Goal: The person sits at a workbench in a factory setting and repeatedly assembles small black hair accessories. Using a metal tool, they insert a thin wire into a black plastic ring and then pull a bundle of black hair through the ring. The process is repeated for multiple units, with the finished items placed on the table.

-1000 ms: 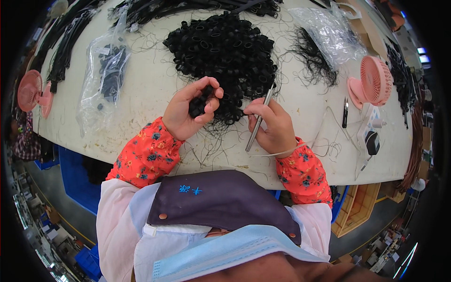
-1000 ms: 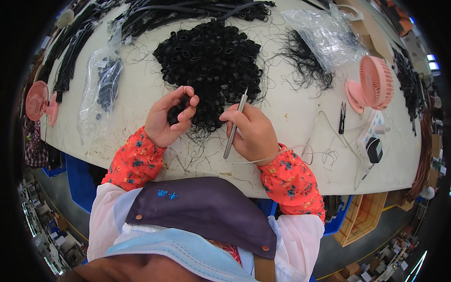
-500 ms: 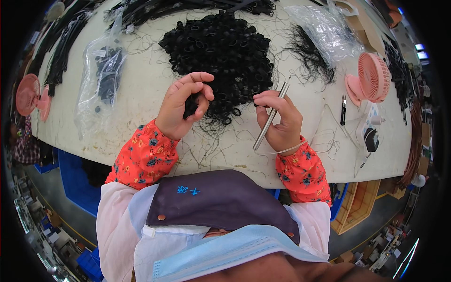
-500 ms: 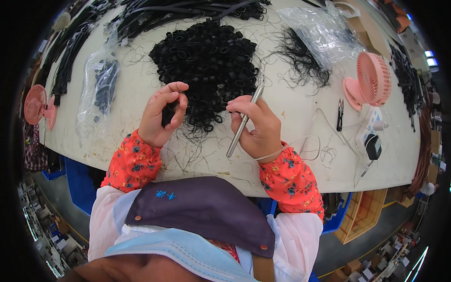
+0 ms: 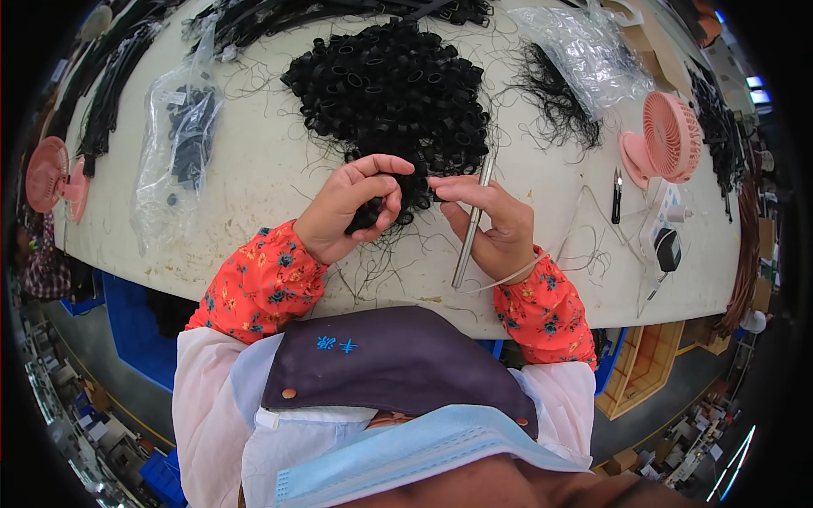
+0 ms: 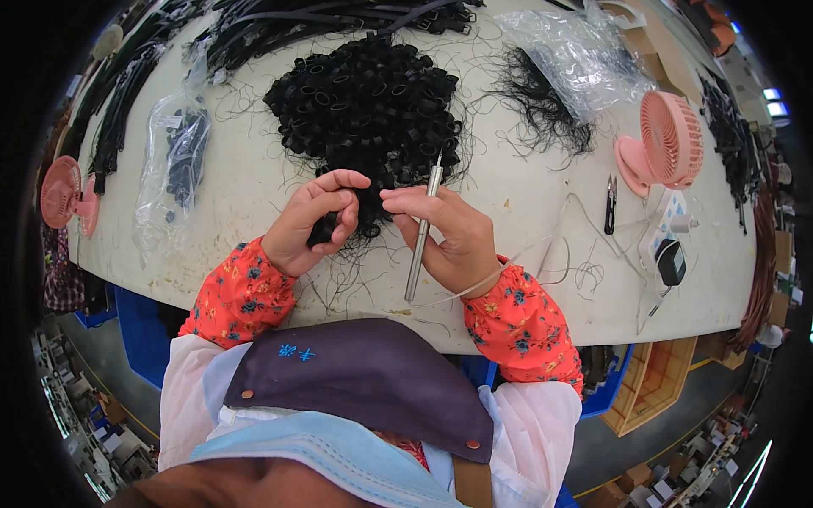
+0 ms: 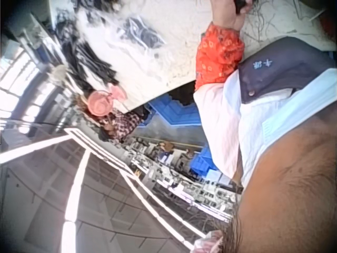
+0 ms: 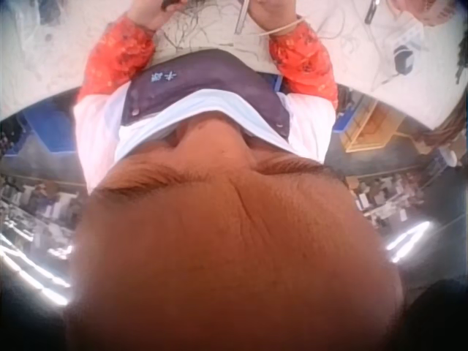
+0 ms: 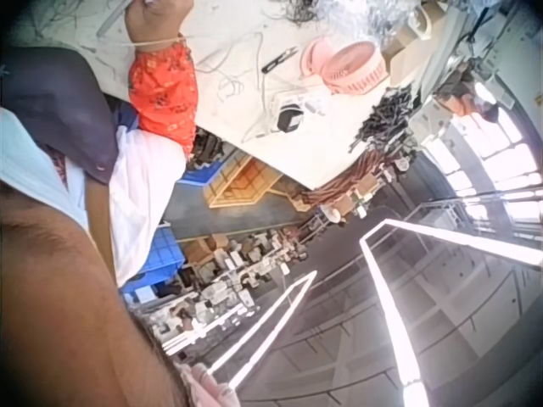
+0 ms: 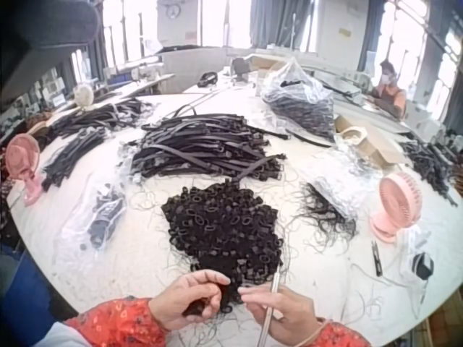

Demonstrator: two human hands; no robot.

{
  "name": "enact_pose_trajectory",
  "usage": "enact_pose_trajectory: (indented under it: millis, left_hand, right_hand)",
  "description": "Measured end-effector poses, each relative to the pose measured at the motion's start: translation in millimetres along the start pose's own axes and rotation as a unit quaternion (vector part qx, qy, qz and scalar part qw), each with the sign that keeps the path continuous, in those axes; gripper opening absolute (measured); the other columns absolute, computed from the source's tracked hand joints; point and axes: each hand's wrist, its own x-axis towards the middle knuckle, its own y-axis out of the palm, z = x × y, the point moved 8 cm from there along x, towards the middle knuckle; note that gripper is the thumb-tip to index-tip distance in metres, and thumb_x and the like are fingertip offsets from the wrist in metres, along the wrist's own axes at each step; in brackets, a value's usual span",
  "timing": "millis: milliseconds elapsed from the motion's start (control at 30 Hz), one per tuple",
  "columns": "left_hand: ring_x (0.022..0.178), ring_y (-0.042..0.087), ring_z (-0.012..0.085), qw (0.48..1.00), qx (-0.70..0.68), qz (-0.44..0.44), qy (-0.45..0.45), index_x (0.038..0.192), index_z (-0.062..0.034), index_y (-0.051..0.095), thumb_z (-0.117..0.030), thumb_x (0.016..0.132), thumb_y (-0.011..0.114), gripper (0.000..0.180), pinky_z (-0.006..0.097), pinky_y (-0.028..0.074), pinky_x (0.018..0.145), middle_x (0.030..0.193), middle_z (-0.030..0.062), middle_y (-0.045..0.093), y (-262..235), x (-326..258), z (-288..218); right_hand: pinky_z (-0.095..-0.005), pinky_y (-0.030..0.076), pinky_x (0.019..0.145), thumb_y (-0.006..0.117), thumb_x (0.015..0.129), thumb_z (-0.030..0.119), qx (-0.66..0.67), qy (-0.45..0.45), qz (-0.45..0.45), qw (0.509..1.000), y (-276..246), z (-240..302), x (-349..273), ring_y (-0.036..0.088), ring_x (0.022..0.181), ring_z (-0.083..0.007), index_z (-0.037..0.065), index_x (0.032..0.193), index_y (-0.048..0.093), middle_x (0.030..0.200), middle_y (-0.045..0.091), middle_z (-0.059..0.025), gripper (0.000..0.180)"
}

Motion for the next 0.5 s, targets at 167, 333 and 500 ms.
enact_pose_trajectory:
  millis: [167,333,500]
  left_hand:
    - [0.053,0.049,0.0051,0.995,-0.081,0.025,-0.046,0.113,-0.0039,0.052,-0.016,0.098,0.048,0.02,0.015,0.034,0.035,0.074,-0.0002,0.054,2.0,2.0,10.0]
    - [0.051,0.047,0.0048,0.992,-0.114,0.014,-0.049,0.104,-0.0044,0.056,-0.023,0.099,0.049,0.02,0.016,0.033,0.036,0.067,-0.0014,0.053,1.3,1.0,12.4]
    - [0.051,0.047,0.0016,0.993,0.105,-0.025,0.038,0.1,-0.0043,0.059,-0.023,0.095,0.058,0.02,0.017,0.031,0.039,0.059,-0.003,0.053,-3.8,-1.9,6.7]
  right_hand:
    - [-0.0308,0.054,0.077,0.066,0.08,-0.005,-0.01,0.001,0.005,1.0,0.7,0.1,0.2,0.067,0.092,-0.0239,0.008,0.102,0.065,0.101,0.07,-0.0098,0.026]
    - [-0.0312,0.054,0.077,0.066,0.08,-0.004,-0.012,0.019,0.012,1.0,1.7,-1.3,0.2,0.067,0.092,-0.0248,0.008,0.103,0.066,0.101,0.07,-0.0099,0.026]
    - [-0.0313,0.054,0.076,0.065,0.078,-0.007,-0.02,0.0,0.023,1.0,5.4,-0.1,-0.4,0.067,0.09,-0.0251,0.009,0.105,0.065,0.101,0.07,-0.0102,0.032]
